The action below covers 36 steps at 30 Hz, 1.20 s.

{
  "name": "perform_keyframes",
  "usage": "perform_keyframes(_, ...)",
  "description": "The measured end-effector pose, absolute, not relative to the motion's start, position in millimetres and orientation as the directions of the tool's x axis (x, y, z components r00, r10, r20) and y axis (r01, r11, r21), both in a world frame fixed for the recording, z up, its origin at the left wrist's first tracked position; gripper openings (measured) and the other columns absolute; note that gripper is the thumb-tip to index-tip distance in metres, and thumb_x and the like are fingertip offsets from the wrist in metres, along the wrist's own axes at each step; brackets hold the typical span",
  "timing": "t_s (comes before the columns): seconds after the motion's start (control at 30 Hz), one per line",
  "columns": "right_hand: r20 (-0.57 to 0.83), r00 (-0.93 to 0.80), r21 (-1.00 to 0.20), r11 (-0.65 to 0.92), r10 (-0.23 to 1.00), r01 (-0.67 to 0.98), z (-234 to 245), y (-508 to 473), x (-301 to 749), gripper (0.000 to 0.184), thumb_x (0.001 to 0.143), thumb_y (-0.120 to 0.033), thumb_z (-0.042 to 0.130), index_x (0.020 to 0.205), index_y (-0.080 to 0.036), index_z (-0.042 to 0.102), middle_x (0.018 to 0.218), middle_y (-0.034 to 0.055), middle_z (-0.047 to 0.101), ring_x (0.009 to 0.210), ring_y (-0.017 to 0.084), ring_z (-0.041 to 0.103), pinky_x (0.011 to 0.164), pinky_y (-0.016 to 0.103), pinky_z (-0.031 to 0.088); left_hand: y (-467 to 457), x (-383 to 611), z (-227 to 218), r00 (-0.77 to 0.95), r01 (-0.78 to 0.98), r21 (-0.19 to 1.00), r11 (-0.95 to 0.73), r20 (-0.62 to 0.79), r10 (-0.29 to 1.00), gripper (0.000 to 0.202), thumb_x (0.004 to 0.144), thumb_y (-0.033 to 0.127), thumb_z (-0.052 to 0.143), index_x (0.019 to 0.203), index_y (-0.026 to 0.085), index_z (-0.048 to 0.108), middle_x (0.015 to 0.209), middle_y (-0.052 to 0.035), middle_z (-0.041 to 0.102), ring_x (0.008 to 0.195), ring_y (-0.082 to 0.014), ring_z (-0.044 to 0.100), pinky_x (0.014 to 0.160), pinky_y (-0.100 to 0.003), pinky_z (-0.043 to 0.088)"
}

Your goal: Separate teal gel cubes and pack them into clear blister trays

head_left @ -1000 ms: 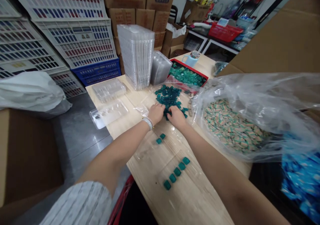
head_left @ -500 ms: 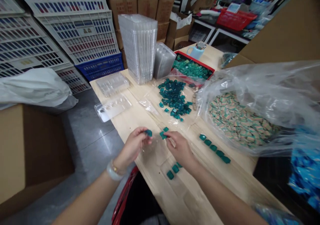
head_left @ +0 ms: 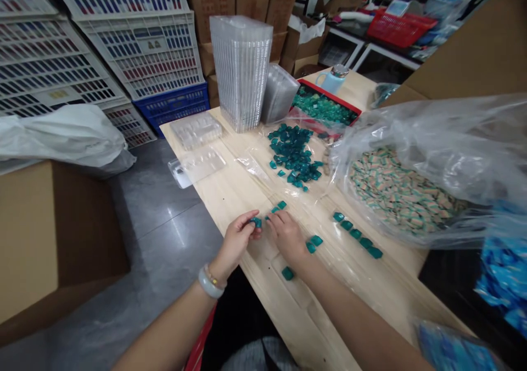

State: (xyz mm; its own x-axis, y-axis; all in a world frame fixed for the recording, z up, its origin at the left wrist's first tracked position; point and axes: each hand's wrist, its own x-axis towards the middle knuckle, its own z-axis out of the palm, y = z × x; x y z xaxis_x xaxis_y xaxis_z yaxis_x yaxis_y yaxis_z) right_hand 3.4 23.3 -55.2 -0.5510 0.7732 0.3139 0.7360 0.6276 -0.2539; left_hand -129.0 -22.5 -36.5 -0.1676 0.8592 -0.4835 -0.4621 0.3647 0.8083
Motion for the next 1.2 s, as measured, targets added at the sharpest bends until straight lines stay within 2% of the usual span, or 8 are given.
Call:
perform_keyframes(0.13,0.344,-0.488,-0.282,0.584,0.802,0.761,-41.8,13.2,4.2,0.023,0.083,-0.019,0.041,0.095,-0.014,0.06,0.085,0.0116,0.06,0.08,0.02,0.056,0.067,0.032,0.049,-21.1,-129.7,-35.6,-0.165,-0.431,0.835,0.343,-0.447,0.879,0.036,0.066,0.019,0.056,0.102,0.014,0.056,0.074,-0.0014,0.058,0.061,-0.0101,0.057,0.058,-0.023,0.048)
perform_keyframes(0.3,0.272,-0.495,-0.536,0.557,0.825,0.634,-12.5,6.1,4.9,0.022,0.082,-0.018,0.041,0.092,-0.017,0.06,0.084,0.0082,0.062,0.079,0.018,0.057,0.07,0.031,0.048,-15.5,-125.8,-24.8,-0.108,-0.332,0.902,0.278,-0.328,0.938,0.032,0.066,0.021,0.058,0.098,0.013,0.057,0.071,-0.0002,0.058,0.059,-0.0091,0.055,0.061,-0.024,0.047)
perform_keyframes(0.47,0.102,-0.445,-0.777,0.35,0.89,0.522,-6.2,13.1,9.9,0.018,0.077,-0.017,0.046,0.078,-0.021,0.063,0.074,0.0017,0.065,0.067,0.014,0.06,0.064,0.028,0.049,-12.7,-124.6,-18.8,0.016,-0.236,0.94,0.248,-0.251,0.968,0.03,0.066,0.017,0.057,0.096,0.014,0.061,0.065,0.0011,0.056,0.061,-0.0093,0.053,0.066,-0.024,0.045)
perform_keyframes(0.67,-0.101,-0.375,-0.862,0.107,0.921,0.496,-6.4,11.2,11.2,0.013,0.072,-0.02,0.048,0.066,-0.019,0.059,0.058,-0.0011,0.061,0.052,0.012,0.056,0.051,0.024,0.047,-12.8,-121.8,-24.4,0.022,-0.073,0.977,0.199,-0.198,0.98,0.027,0.068,0.017,0.054,0.094,0.016,0.063,0.068,-0.0007,0.057,0.063,-0.0108,0.052,0.063,-0.023,0.044)
perform_keyframes(0.87,-0.294,-0.357,-0.927,-0.173,0.887,0.332,-11.2,10.9,15.4,0.015,0.071,-0.028,0.049,0.062,-0.017,0.053,0.056,-0.0007,0.06,0.054,0.013,0.06,0.053,0.026,0.05,-14.0,-121.1,-24.5,0.044,-0.038,0.984,0.172,-0.17,0.984,0.023,0.071,0.026,0.056,0.089,0.016,0.066,0.083,-0.0055,0.057,0.07,-0.0131,0.055,0.064,-0.024,0.045)
perform_keyframes(0.93,-0.29,-0.327,-0.923,-0.173,0.899,0.343,-15.1,9.9,17.6,0.014,0.07,-0.028,0.05,0.061,-0.018,0.051,0.054,-0.0013,0.059,0.053,0.013,0.059,0.051,0.026,0.049,-13.6,-120.2,-24.4,0.074,-0.081,0.977,0.196,-0.19,0.979,0.024,0.07,0.024,0.056,0.09,0.016,0.066,0.084,-0.0054,0.058,0.069,-0.0129,0.056,0.064,-0.024,0.045)
perform_keyframes(1.07,-0.262,-0.273,-0.929,-0.166,0.926,0.331,-18.2,1.6,19.5,0.011,0.074,-0.027,0.047,0.067,-0.018,0.05,0.055,-0.0012,0.058,0.051,0.013,0.059,0.049,0.026,0.049,-13.8,-117.5,-20.5,0.136,-0.194,0.918,0.346,-0.324,0.936,0.025,0.068,0.017,0.055,0.091,0.014,0.063,0.068,-0.0018,0.061,0.059,-0.0104,0.055,0.061,-0.023,0.045)
perform_keyframes(1.2,-0.008,-0.313,-0.912,0.122,0.95,0.391,-12.5,-12.3,21.2,0.012,0.077,-0.026,0.047,0.081,-0.019,0.056,0.065,0.001,0.057,0.059,0.013,0.057,0.054,0.026,0.048,-25.4,-115.0,-15.1,0.102,-0.307,0.852,0.424,-0.414,0.905,0.014,0.064,0.016,0.058,0.077,0.012,0.063,0.063,-0.0002,0.058,0.052,-0.0069,0.05,0.054,-0.02,0.041)
